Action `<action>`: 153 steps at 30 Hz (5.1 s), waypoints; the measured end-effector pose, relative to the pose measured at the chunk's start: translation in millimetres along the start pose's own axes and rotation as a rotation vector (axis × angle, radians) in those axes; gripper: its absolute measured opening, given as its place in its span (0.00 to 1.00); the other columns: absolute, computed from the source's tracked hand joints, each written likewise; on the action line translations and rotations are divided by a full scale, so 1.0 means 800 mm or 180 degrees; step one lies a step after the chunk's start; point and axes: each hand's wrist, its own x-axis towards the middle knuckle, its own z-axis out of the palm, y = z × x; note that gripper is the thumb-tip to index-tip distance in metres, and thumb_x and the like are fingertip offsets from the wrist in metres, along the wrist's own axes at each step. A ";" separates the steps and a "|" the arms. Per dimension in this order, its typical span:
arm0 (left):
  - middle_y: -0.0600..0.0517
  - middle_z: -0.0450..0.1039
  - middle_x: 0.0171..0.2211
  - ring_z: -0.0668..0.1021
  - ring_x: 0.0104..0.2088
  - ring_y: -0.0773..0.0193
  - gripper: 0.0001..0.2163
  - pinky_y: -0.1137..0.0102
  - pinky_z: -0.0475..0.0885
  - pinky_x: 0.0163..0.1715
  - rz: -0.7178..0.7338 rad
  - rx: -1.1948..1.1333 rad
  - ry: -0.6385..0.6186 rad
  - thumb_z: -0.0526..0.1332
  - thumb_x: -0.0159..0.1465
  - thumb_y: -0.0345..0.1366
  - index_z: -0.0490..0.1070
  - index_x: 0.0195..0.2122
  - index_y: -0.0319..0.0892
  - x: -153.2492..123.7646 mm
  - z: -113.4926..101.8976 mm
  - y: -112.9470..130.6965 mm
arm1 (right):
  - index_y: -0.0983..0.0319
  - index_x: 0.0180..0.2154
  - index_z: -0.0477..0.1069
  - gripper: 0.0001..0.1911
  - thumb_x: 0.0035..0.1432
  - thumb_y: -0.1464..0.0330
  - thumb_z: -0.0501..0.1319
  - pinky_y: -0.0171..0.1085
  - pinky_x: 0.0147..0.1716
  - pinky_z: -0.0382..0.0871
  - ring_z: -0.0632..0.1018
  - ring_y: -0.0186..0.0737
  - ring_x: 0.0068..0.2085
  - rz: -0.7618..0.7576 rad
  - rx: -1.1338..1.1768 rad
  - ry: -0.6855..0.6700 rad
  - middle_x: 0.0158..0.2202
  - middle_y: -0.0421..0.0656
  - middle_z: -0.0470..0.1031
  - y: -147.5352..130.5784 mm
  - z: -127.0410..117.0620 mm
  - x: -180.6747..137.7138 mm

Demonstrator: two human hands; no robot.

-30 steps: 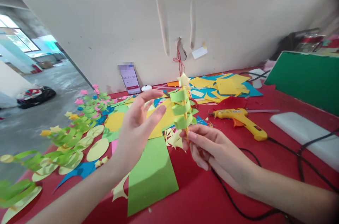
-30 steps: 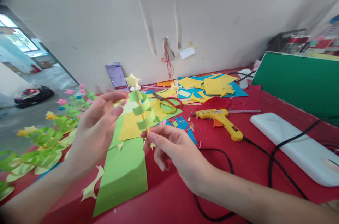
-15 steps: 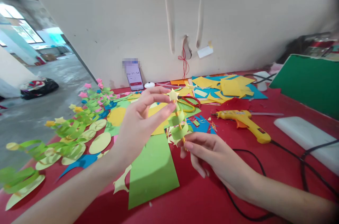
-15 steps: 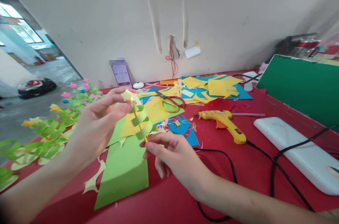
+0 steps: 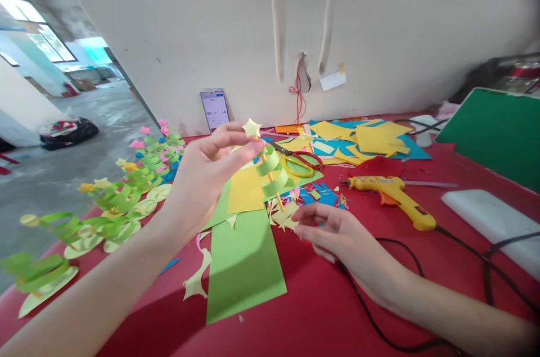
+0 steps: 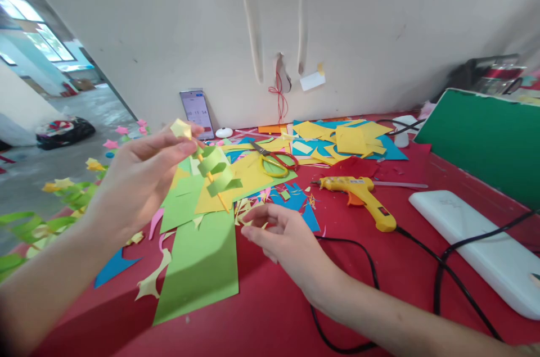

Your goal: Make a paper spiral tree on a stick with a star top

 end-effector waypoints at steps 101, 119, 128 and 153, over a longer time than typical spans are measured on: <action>0.44 0.74 0.39 0.74 0.42 0.52 0.13 0.63 0.67 0.42 -0.0259 0.4567 -0.1118 0.50 0.61 0.40 0.71 0.36 0.39 -0.048 -0.184 -0.086 | 0.60 0.23 0.70 0.09 0.45 0.63 0.67 0.31 0.19 0.50 0.57 0.26 0.22 -0.0807 0.0151 0.0785 0.21 0.36 0.58 -0.040 -0.035 -0.007; 0.49 0.79 0.28 0.78 0.27 0.56 0.12 0.68 0.67 0.27 -0.0061 0.4692 -0.0536 0.54 0.59 0.41 0.75 0.26 0.43 -0.054 -0.182 -0.071 | 0.59 0.23 0.73 0.05 0.43 0.65 0.67 0.33 0.17 0.49 0.58 0.27 0.21 -0.0858 0.0176 0.0767 0.22 0.39 0.60 -0.038 -0.047 -0.001; 0.51 0.79 0.35 0.80 0.34 0.64 0.08 0.73 0.74 0.34 0.1998 0.3919 -0.1259 0.53 0.63 0.32 0.72 0.36 0.41 -0.096 -0.074 -0.045 | 0.61 0.23 0.71 0.05 0.47 0.68 0.65 0.33 0.18 0.47 0.57 0.26 0.21 -0.0944 0.0348 0.0747 0.21 0.37 0.57 -0.049 -0.047 -0.001; 0.56 0.58 0.26 0.64 0.27 0.69 0.08 0.73 0.62 0.27 0.0910 0.1690 -0.1081 0.57 0.59 0.30 0.55 0.28 0.43 -0.087 0.025 -0.045 | 0.59 0.29 0.74 0.04 0.47 0.68 0.66 0.27 0.27 0.62 0.69 0.27 0.29 -0.0770 0.0148 0.0399 0.28 0.36 0.70 -0.040 -0.033 -0.003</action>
